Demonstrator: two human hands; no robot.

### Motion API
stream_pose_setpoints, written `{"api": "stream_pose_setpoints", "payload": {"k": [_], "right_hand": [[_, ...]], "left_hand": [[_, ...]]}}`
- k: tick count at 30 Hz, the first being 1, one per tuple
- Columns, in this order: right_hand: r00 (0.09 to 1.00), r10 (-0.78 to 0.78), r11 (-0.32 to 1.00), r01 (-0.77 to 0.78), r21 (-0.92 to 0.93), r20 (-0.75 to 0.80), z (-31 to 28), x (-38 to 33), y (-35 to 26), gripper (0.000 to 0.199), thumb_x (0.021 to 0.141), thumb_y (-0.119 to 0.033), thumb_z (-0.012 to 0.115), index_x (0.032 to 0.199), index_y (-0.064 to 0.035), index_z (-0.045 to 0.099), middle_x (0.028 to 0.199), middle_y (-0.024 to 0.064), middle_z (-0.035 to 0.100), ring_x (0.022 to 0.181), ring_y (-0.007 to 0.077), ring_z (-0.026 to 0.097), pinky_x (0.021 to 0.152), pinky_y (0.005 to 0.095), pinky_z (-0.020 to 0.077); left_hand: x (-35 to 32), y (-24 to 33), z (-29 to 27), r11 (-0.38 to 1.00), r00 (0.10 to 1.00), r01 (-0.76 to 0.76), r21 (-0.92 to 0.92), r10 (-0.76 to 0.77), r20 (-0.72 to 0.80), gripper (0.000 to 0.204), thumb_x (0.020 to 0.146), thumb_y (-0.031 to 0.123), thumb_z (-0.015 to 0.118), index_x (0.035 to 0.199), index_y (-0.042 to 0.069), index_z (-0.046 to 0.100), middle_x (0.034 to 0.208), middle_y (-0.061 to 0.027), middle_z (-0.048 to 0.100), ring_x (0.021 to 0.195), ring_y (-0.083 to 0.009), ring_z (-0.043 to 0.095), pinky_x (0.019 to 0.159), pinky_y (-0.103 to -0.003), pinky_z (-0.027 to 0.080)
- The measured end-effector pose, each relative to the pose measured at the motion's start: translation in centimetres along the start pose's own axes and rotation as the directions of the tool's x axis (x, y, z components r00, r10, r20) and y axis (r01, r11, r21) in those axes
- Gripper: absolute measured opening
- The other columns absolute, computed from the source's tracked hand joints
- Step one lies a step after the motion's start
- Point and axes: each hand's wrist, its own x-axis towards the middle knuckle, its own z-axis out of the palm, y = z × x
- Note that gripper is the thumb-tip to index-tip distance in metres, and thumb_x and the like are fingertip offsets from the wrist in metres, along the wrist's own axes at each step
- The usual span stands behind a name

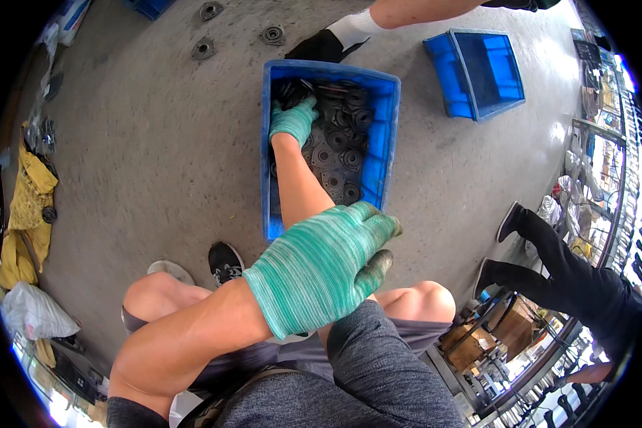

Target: The person picks up metal rings and washers from blue bins and places them onto a metal rack with black circular fixtures. They handle the parts by hand, stacking them in the fixtures and occasionally moving between bins and the rack.

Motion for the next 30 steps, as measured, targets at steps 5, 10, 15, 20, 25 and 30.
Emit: {"api": "stream_pose_setpoints", "payload": {"k": [5,10,15,20,25,30], "right_hand": [[0.983,-0.183,0.982,0.184,-0.035,0.023,0.5,1.1,2.8,0.093,0.084,-0.039,0.078,0.155,-0.0056,0.028,0.153,0.0302,0.035,0.134,0.0472,0.05,0.109,0.0505,0.046],[0.96,-0.23,0.965,0.246,-0.089,0.158,-0.7,1.5,3.1,0.09,0.087,-0.041,0.074,0.155,-0.0045,0.027,0.156,0.0304,0.033,0.134,0.0483,0.049,0.11,0.0494,0.0451],[0.966,-0.257,0.962,0.26,-0.083,0.039,0.1,0.4,3.3,0.088,0.088,-0.041,0.072,0.156,-0.0058,0.027,0.154,0.0304,0.037,0.128,0.0491,0.054,0.107,0.0505,0.0469],[0.962,-0.273,0.96,0.271,-0.072,-0.012,0.8,0.1,3.8,0.086,0.085,-0.042,0.074,0.152,-0.0065,0.034,0.151,0.03,0.041,0.128,0.0493,0.053,0.104,0.05,0.0483],[0.848,-0.529,0.845,0.53,-0.078,0.037,0.1,4.0,7.1,0.066,0.082,-0.031,0.078,0.136,-0.0024,0.053,0.139,0.0304,0.053,0.12,0.0486,0.057,0.099,0.0516,0.0505],[0.8,-0.597,0.722,0.505,0.473,0.056,-3.1,6.0,10.0,0.039,0.083,-0.015,0.078,0.115,-0.0008,0.061,0.101,0.0108,0.07,0.091,0.0245,0.068,0.082,0.0377,0.0548]], "left_hand": [[0.3,0.1,0.5,0.999,1.0,-0.016,0.034,0.016,0.007,0.03,0.085,0.004,0.071,0.112,-0.007,0.065,0.097,-0.0223,0.065,0.085,-0.0348,0.067,0.077,-0.042,0.056],[0.0,-0.3,0.8,0.999,0.999,0.005,0.037,-0.007,0.032,0.032,0.084,0.002,0.073,0.113,-0.007,0.065,0.1,-0.0219,0.066,0.088,-0.0339,0.069,0.077,-0.041,0.056],[-0.7,0.0,0.7,0.999,0.995,0.037,0.033,-0.04,0.091,0.03,0.088,0.006,0.071,0.115,-0.006,0.065,0.101,-0.0219,0.067,0.09,-0.0339,0.069,0.078,-0.041,0.057],[-1.0,0.3,0.6,0.998,0.996,0.03,0.058,-0.034,0.079,0.031,0.091,0.009,0.068,0.119,-0.005,0.064,0.103,-0.0219,0.067,0.092,-0.0343,0.069,0.081,-0.041,0.058],[-1.6,0.1,-0.1,0.996,0.991,0.061,0.07,-0.069,0.117,0.034,0.092,0.012,0.067,0.123,-0.001,0.062,0.107,-0.0217,0.067,0.095,-0.0362,0.069,0.082,-0.043,0.058],[-1.2,-0.5,0.5,0.996,0.99,0.027,0.082,-0.038,0.133,0.033,0.093,0.014,0.066,0.123,0.002,0.062,0.109,-0.0215,0.067,0.093,-0.0372,0.07,0.081,-0.045,0.058]]}}
